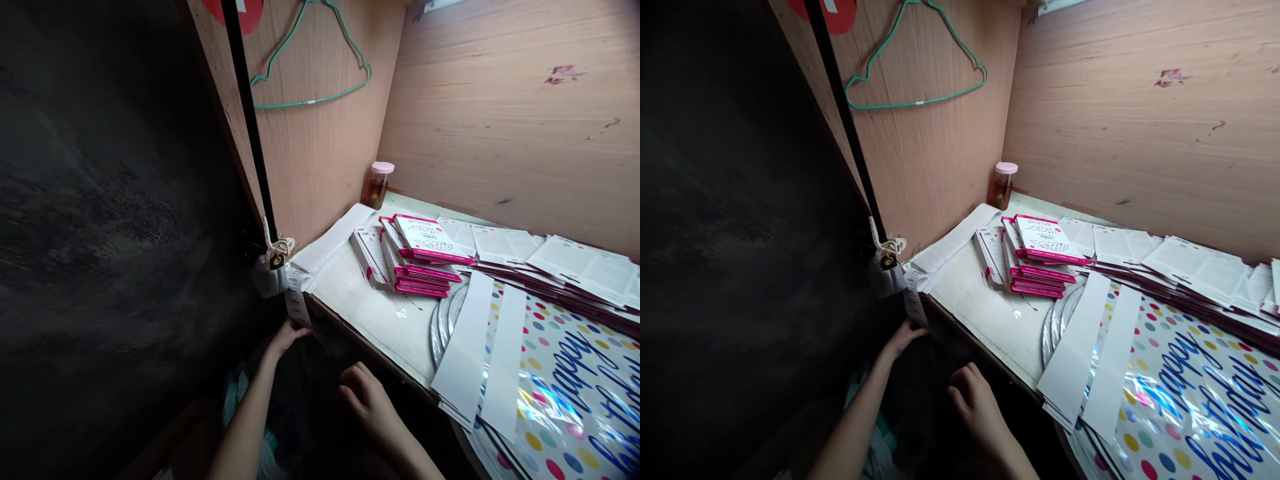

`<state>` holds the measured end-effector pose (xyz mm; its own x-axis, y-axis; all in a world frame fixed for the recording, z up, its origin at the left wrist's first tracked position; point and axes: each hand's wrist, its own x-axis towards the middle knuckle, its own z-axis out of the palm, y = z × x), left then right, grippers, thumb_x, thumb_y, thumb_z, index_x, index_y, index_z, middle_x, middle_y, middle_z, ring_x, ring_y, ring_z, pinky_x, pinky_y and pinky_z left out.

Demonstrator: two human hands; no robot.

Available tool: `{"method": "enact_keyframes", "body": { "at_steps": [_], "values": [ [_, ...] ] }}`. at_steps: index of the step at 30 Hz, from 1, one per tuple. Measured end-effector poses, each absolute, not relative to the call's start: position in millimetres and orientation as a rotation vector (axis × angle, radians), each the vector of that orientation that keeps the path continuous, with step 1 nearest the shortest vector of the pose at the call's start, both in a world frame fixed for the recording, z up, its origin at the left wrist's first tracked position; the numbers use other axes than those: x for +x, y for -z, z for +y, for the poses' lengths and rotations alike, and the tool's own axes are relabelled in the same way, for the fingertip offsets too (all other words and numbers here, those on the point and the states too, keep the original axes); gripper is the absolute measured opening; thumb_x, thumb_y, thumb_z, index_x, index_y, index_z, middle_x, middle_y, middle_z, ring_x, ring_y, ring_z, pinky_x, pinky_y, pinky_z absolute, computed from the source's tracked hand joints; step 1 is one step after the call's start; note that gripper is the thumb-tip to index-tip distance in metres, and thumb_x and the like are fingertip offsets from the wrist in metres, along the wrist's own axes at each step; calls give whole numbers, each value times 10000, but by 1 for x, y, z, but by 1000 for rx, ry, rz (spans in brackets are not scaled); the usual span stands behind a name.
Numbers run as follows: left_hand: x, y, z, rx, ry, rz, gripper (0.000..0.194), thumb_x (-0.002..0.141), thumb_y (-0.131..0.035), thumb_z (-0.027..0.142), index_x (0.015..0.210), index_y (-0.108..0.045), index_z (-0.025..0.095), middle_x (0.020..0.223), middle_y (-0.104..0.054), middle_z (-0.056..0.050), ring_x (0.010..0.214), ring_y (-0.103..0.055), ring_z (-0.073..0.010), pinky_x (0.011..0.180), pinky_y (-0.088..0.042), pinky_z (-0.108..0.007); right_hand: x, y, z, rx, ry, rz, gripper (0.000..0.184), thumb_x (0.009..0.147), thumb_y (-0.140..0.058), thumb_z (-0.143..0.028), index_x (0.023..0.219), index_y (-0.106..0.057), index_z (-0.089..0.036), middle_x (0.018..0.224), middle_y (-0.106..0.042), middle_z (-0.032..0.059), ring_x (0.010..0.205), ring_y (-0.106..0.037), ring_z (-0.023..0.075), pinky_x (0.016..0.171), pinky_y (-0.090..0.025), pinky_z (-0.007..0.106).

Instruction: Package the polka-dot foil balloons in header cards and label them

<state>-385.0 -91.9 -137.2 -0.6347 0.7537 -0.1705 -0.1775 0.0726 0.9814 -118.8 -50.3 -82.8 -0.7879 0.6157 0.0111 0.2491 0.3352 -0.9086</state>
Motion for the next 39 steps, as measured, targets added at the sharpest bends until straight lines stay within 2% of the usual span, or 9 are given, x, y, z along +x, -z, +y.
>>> {"method": "enact_keyframes", "body": {
  "at_steps": [5, 11, 14, 20, 24, 30, 34, 37, 39],
  "values": [
    [-330, 108, -157, 624, -1450, 1401, 508, 667, -849, 411, 1047, -668, 126, 1029, -731, -148, 1024, -678, -307, 992, -468, -503, -119, 109, -50, -727, -1564, -2180, 666, 768, -735, -386, 1360, -492, -202, 1376, -532, 138, 1276, -502, 301, 1085, -384, 479],
    [-266, 74, -200, 379, -1649, 1193, 661, 764, -716, 585, 1268, -593, 176, 1165, -686, -163, 1130, -626, -334, 970, -495, -459, -112, 80, -67, -564, -2242, -1909, 348, 883, -602, -481, 1038, -694, -182, 1028, -723, 86, 992, -665, 273, 951, -493, 476],
    [-249, 52, -207, 553, -1505, 1117, 697, 745, -683, 663, 1241, -638, 175, 1160, -690, -154, 1138, -615, -345, 971, -495, -454, -108, 35, -65, -681, -2359, -1589, 328, 852, -653, -488, 945, -661, -174, 905, -713, 59, 822, -668, 212, 766, -547, 352],
    [-216, 2, -182, 474, -1541, 1126, 340, 845, -687, 450, 1029, -738, 168, 990, -746, -99, 978, -682, -284, 935, -515, -444, -90, -27, -49, -759, -2134, -1426, 357, 878, -593, -548, 1040, -573, -232, 836, -657, 11, 714, -620, 149, 636, -507, 245],
    [-214, 1, -161, 255, -1817, 1256, 431, 774, -736, 501, 1043, -679, 169, 975, -720, -96, 958, -672, -274, 874, -541, -422, -60, -27, -58, -770, -2105, -1672, 373, 812, -688, -512, 1018, -557, -231, 943, -681, 48, 777, -657, 185, 618, -526, 253],
    [-240, -5, -163, 805, -2212, 2004, 526, 755, -764, 357, 1216, -534, 254, 1236, -557, -79, 1164, -546, -252, 1051, -408, -423, -27, -47, -48, -689, -1397, -2469, 195, 920, -557, -273, 1095, -643, -291, 953, -705, 26, 811, -665, 181, 698, -523, 256],
    [-241, -46, -149, 1440, -1437, 1550, 414, 722, -773, 314, 1114, -680, 216, 1099, -653, -102, 1191, -538, -336, 1105, -327, -463, -39, -86, -18, -315, -1239, -2849, 185, 907, -534, -172, 957, -674, -282, 854, -689, 9, 731, -636, 159, 636, -477, 247],
    [-237, -65, -127, 1446, -1089, 1337, 216, 813, -696, 349, 955, -737, 191, 839, -672, -58, 841, -628, -246, 813, -484, -327, -56, -101, 2, -353, -956, -2801, 95, 879, -595, -200, 879, -668, -261, 746, -662, 0, 668, -603, 167, 633, -462, 277],
    [-234, -64, -113, 1405, -1075, 1362, 209, 839, -679, 373, 855, -731, 171, 745, -644, -30, 685, -574, -175, 632, -439, -245, -63, -100, 6, -464, -658, -2647, 57, 852, -642, -220, 888, -665, -258, 782, -662, 18, 757, -605, 207, 719, -476, 341]
  ]
}}
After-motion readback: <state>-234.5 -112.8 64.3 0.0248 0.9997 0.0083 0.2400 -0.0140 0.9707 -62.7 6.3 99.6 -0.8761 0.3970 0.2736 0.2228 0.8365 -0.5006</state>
